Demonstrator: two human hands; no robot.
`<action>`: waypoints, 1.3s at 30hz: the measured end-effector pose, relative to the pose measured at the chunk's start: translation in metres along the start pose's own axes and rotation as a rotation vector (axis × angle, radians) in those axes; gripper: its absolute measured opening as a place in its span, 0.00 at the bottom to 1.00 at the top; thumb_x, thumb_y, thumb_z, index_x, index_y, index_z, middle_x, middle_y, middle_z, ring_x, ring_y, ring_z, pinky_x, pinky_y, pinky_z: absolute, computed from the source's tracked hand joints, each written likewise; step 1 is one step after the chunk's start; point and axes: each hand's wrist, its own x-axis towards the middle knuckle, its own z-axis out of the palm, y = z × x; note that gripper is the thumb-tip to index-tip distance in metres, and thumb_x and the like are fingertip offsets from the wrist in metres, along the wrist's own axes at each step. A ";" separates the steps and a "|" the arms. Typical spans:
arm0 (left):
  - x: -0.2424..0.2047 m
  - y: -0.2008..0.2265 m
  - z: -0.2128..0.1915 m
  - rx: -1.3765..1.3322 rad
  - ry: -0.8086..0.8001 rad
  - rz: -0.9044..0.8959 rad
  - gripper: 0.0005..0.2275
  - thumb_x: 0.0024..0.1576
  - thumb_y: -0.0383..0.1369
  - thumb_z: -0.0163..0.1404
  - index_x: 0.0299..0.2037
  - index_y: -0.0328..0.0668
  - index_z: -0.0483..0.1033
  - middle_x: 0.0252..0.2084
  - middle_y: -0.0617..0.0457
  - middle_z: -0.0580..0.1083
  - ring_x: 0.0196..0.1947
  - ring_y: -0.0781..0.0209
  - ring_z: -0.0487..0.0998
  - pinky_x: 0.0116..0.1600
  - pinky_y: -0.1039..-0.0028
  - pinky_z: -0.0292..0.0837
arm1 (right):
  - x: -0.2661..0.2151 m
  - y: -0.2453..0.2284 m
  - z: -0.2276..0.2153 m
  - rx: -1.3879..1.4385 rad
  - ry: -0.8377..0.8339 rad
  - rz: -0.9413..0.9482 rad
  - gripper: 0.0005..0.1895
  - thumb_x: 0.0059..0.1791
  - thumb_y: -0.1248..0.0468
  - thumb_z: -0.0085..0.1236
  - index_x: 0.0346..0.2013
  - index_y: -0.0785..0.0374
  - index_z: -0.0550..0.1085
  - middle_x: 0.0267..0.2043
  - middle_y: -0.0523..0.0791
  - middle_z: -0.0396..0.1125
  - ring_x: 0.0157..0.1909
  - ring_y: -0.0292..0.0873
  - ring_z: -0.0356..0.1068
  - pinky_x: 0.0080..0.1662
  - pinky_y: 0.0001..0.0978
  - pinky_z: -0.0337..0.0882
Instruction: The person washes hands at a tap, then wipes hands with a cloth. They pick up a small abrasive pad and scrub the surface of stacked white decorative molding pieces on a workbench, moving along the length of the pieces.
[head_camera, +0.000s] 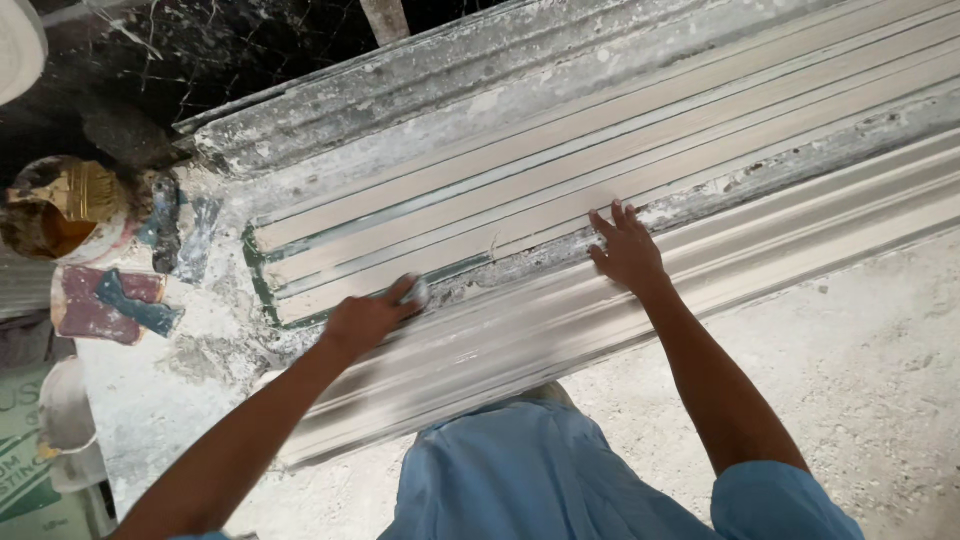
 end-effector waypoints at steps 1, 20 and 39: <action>-0.015 -0.007 0.002 -0.003 -0.033 -0.017 0.31 0.57 0.25 0.42 0.68 0.80 0.62 0.80 0.60 0.43 0.36 0.48 0.83 0.39 0.58 0.82 | -0.001 0.000 0.001 -0.004 -0.005 0.005 0.36 0.50 0.51 0.56 0.73 0.48 0.60 0.77 0.60 0.44 0.77 0.68 0.44 0.69 0.59 0.56; 0.009 0.011 0.002 -0.006 -0.065 -0.049 0.26 0.61 0.27 0.43 0.67 0.76 0.61 0.80 0.55 0.39 0.35 0.47 0.84 0.38 0.58 0.83 | 0.002 0.000 -0.003 0.035 0.001 0.033 0.32 0.51 0.50 0.53 0.70 0.49 0.65 0.76 0.60 0.50 0.75 0.69 0.50 0.67 0.57 0.62; 0.128 0.088 -0.052 -0.143 0.112 0.089 0.15 0.61 0.33 0.46 0.58 0.60 0.71 0.75 0.49 0.53 0.38 0.45 0.82 0.38 0.56 0.82 | 0.000 -0.005 -0.007 0.009 0.051 0.009 0.33 0.50 0.47 0.57 0.68 0.51 0.67 0.73 0.61 0.53 0.72 0.70 0.52 0.65 0.57 0.61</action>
